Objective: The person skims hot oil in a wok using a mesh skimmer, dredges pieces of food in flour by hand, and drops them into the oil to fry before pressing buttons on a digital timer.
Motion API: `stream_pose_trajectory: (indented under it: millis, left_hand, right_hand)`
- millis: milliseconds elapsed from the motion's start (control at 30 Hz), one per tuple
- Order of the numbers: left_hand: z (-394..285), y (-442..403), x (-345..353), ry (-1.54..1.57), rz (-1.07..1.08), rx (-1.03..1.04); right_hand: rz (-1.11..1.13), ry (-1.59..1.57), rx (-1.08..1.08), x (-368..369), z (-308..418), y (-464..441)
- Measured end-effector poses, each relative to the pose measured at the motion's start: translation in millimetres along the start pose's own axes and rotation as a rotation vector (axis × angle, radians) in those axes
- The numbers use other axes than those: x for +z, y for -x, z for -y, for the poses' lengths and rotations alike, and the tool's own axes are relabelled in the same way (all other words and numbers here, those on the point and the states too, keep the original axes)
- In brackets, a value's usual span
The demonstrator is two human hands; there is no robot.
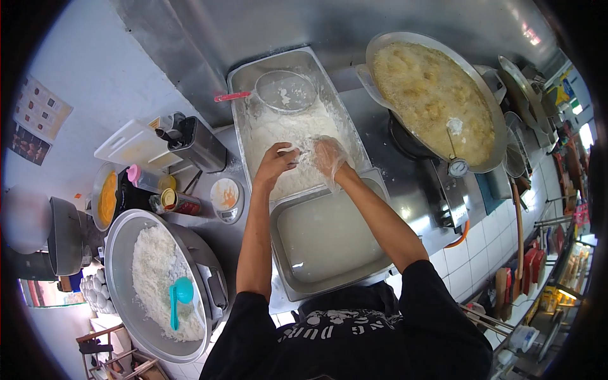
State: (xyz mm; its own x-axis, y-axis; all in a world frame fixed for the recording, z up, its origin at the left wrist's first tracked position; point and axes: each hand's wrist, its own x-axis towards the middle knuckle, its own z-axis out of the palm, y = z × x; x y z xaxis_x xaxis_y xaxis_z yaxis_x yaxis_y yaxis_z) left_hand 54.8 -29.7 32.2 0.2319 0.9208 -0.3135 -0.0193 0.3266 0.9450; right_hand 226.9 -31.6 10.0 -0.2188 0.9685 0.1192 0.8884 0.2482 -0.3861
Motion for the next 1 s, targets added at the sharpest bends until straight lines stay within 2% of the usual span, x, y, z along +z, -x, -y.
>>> stream_pose_trajectory:
  millis: [133, 233, 267, 300, 333, 367, 400, 433, 500, 533, 600, 633, 700, 733, 800, 833, 900, 933, 1000]
  left_hand:
    - [16, -10, -6, -0.035, 0.063, 0.11]
    - [25, -19, -17, 0.018, 0.071, 0.123]
    - [29, -24, -20, 0.019, 0.071, 0.125]
    - [33, -30, -23, -0.014, -0.006, 0.216]
    - [37, -35, -27, -0.046, -0.085, 0.303]
    - [39, -37, -34, -0.044, -0.09, 0.297]
    - [39, -40, -42, -0.302, -0.239, 0.332]
    - [38, -44, -46, -0.56, -0.386, 0.366]
    - [41, -44, -45, -0.633, -0.396, 0.396]
    - [42, -42, -44, -0.713, -0.403, 0.42]
    - [39, -44, -44, -0.719, -0.417, 0.404]
    - [39, -47, -43, -0.725, -0.43, 0.39]
    - [35, -55, -43, -0.696, -0.422, 0.39]
    - [30, -57, -45, -0.67, -0.427, 0.394]
    - [24, -61, -42, -0.68, -0.421, 0.387]
    - [19, -57, -38, -0.727, -0.431, 0.403]
    - [22, -51, -35, -0.78, -0.434, 0.415]
    - [30, -57, -38, -0.757, -0.457, 0.45]
    - [36, -56, -41, -0.729, -0.466, 0.491]
  right_hand:
    - [0.009, -0.008, 0.036, 4, 0, 0]
    - [0.018, 0.034, -0.015, 10, -5, -1]
    - [0.184, 0.135, -0.103, 16, -7, -6]
    - [0.352, 0.236, -0.192, 22, -10, -9]
    - [0.356, 0.236, -0.194, 24, -11, 0]
    - [0.265, -0.006, -0.214, 26, -13, 17]
    - [0.168, -0.248, -0.231, 28, -13, 27]
    - [0.169, -0.247, -0.232, 11, -1, 28]
    - [0.698, -0.226, -0.108, -46, 34, 28]
    - [0.7, -0.225, -0.107, -47, 37, 31]
    - [0.592, -0.332, -0.279, -46, 40, 41]
    - [0.59, -0.333, -0.267, -50, 43, 43]
    - [0.403, -0.327, -0.179, -59, 51, 47]
    - [0.393, -0.33, -0.168, -64, 55, 50]
    - [0.173, -0.245, 0.004, -75, 59, 51]
    - [0.17, -0.248, 0.006, -78, 61, 49]
    - [0.138, -0.009, 0.075, -79, 62, 47]
    - [0.132, -0.008, 0.081, -72, 56, 47]
    - [-0.089, 0.001, -0.027, -53, 41, 50]
